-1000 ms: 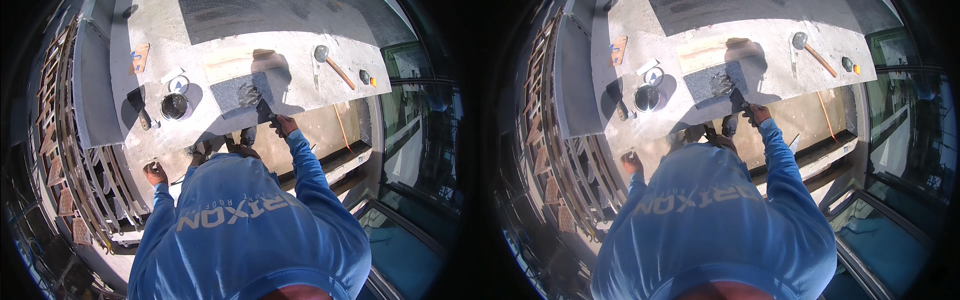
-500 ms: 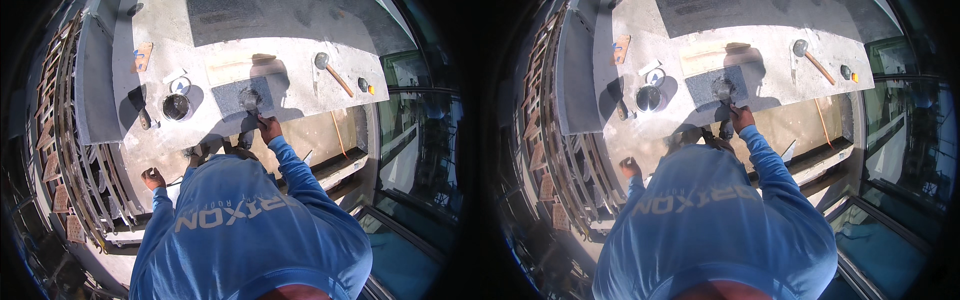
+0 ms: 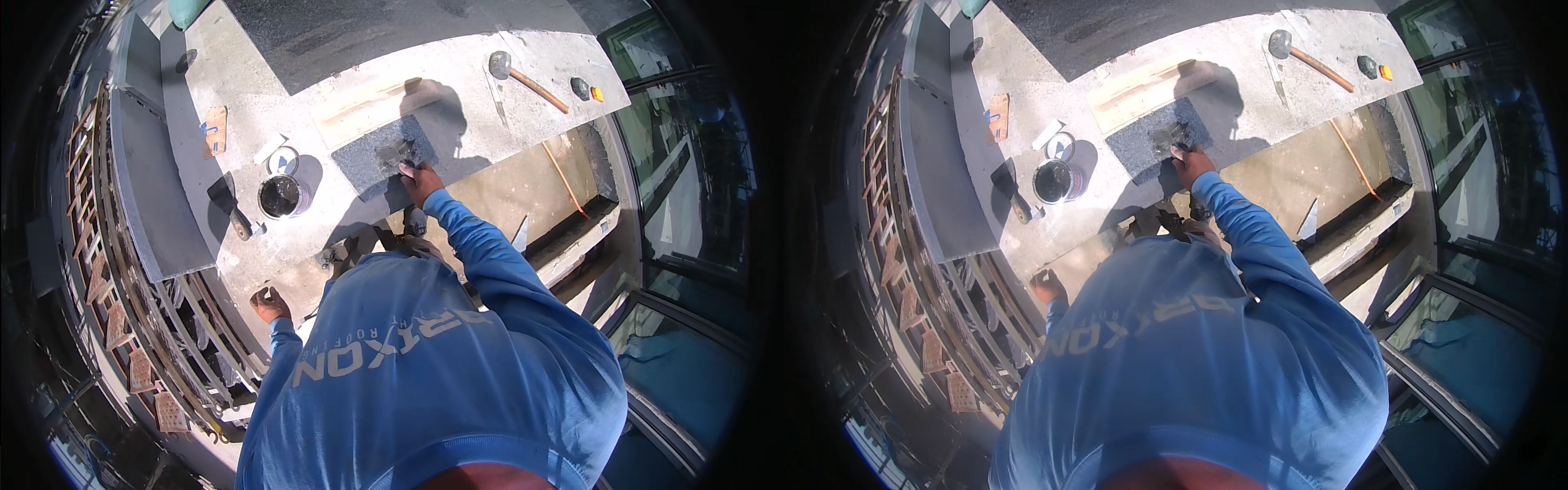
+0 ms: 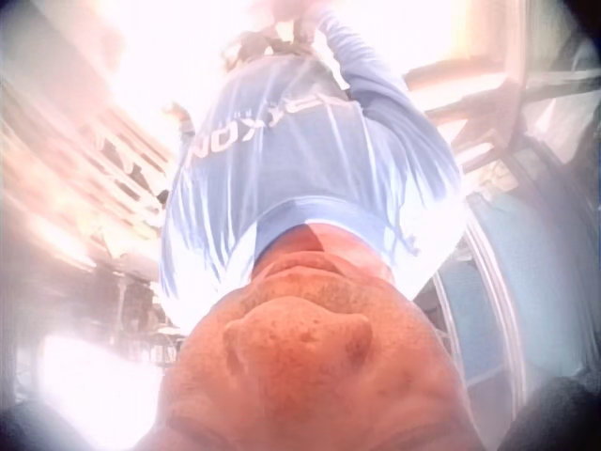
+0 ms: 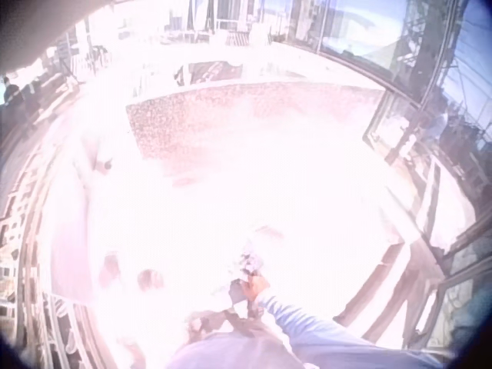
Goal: The person applies adhesive to a slate tile using a trowel, then positions and secures the tile on a roof surface with a hammer. The person repeats this process for multiple tiles, ensuring each is properly aligned and fixed.
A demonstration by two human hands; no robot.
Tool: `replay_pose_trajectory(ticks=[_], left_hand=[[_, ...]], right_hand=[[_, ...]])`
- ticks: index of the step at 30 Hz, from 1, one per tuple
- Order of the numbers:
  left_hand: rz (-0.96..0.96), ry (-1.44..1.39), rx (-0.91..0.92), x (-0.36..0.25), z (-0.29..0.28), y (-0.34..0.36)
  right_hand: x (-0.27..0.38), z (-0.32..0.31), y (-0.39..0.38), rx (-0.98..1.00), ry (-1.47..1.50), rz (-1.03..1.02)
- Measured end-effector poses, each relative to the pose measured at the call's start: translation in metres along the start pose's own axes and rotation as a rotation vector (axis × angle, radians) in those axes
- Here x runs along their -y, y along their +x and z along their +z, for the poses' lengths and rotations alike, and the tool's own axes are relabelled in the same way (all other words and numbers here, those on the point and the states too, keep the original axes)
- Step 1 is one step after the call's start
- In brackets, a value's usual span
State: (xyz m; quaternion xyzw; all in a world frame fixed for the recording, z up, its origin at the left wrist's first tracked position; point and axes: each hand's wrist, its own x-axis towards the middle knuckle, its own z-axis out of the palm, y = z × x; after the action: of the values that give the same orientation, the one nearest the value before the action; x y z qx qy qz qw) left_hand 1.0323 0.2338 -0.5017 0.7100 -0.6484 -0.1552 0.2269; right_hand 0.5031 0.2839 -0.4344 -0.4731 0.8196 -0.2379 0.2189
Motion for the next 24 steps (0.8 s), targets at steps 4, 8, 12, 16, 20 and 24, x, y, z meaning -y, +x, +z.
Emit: replay_pose_trajectory(ticks=[4,8,12,16,20,24], left_hand=[[0.050,0.071,-0.022,-0.008,-0.009,0.005],[-0.005,0.058,0.065,-0.011,-0.013,0.003],[0.025,0.094,0.058,-0.002,-0.008,-0.005],[0.071,0.099,0.044,0.008,-0.001,-0.009],[-0.064,-0.038,-0.012,-0.008,0.001,0.010],[-0.079,-0.094,0.003,-0.051,-0.015,0.045]], right_hand=[[-0.010,-0.001,-0.002,0.008,0.056,-0.058],[-0.004,-0.004,-0.001,0.053,-0.011,-0.017],[-0.013,-0.024,-0.023,-0.043,0.020,-0.001],[-0.014,-0.016,-0.034,-0.014,0.037,-0.016],[-0.004,-0.016,-0.026,-0.099,0.109,0.054],[-0.002,0.000,-0.024,-0.052,0.061,-0.019]])
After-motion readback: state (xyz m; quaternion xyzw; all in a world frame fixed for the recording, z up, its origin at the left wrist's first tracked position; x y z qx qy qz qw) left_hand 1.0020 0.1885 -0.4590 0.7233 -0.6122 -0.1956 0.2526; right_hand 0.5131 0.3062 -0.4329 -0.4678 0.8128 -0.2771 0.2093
